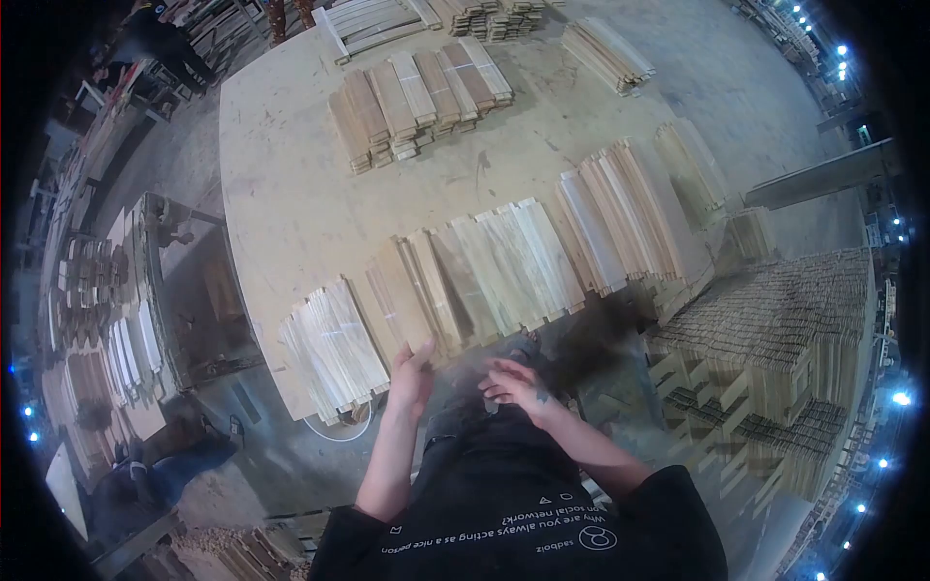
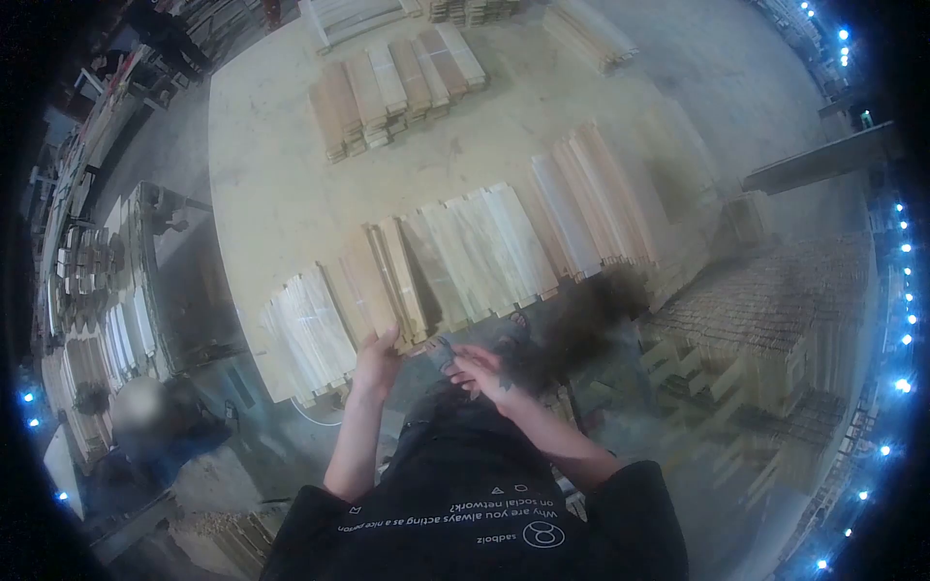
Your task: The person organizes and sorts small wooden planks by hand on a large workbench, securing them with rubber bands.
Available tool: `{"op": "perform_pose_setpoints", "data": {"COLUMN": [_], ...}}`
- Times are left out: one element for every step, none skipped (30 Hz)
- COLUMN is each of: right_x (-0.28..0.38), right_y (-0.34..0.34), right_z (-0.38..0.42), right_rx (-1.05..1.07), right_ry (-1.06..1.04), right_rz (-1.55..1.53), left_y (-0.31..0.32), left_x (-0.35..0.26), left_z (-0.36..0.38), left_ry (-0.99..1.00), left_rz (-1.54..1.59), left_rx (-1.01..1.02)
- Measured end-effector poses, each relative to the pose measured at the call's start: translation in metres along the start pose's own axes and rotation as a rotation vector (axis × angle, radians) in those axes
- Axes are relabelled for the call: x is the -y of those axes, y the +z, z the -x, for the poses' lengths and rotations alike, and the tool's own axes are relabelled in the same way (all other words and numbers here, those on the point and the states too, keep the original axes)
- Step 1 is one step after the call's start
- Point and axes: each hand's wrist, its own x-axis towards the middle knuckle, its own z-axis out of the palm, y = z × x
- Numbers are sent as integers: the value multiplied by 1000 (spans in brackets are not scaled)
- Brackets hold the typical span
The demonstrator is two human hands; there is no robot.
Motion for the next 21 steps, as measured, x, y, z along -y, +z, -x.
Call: {"op": "perform_pose_setpoints", "data": {"right_x": [-2, -2, 0, 2, 4, 4, 6, 8, 10, 10, 10, 10, 9, 8, 8, 9, 11, 12, 14, 17, 18], "right_y": [-9, -17, -22, -27, -29, -32, -33, -32, -32, -31, -30, -28, -27, -26, -26, -26, -26, -27, -28, -29, -29], "right_z": [-2, -4, -5, -5, -6, -9, -11, -13, -15, -17, -20, -22, -24, -25, -25, -24, -24, -22, -17, -12, -10], "right_rx": [-39, -50, -69, -89, -110, -138, -131, -122, -113, -123, -134, -144, -159, -175, -195, -194, -195, -197, -201, -204, -204], "right_ry": [11, 29, 23, 16, 9, 16, 2, -13, -27, -26, -26, -28, -21, -16, -12, -8, -5, -1, -13, -25, -38], "right_rz": [-17, -45, -78, -112, -147, -187, -226, -264, -302, -310, -318, -327, -337, -348, -360, -353, -348, -342, -319, -294, -268], "left_y": [0, 0, -3, -15, -25, -27, -31, -36, -34, -29, -21, -14, -11, -10, -5, 7, 2, -11, -31, -78, -71], "left_x": [-9, -20, -30, -41, -53, -71, -89, -107, -119, -123, -124, -123, -115, -101, -87, -75, -75, -77, -80, -82, -125], "left_z": [3, 8, 9, 7, 4, 2, 0, -3, -3, -2, -1, -1, -3, -6, -8, -7, -11, -19, -31, -66, -56], "left_ry": [9, 19, 28, 66, 157, 247, 284, 323, 361, 347, 334, 321, 275, 227, 178, 216, 211, 204, 195, 270, 324], "left_rz": [-3, -7, -11, -55, -195, -335, -345, -354, -364, -340, -318, -296, -274, -251, -229, -139, -160, -180, -200, -269, -653], "left_rx": [-24, -47, -68, -58, -126, -191, -172, -153, -135, -122, -109, -93, -110, -125, -137, -104, -103, -101, -101, -259, -224]}}
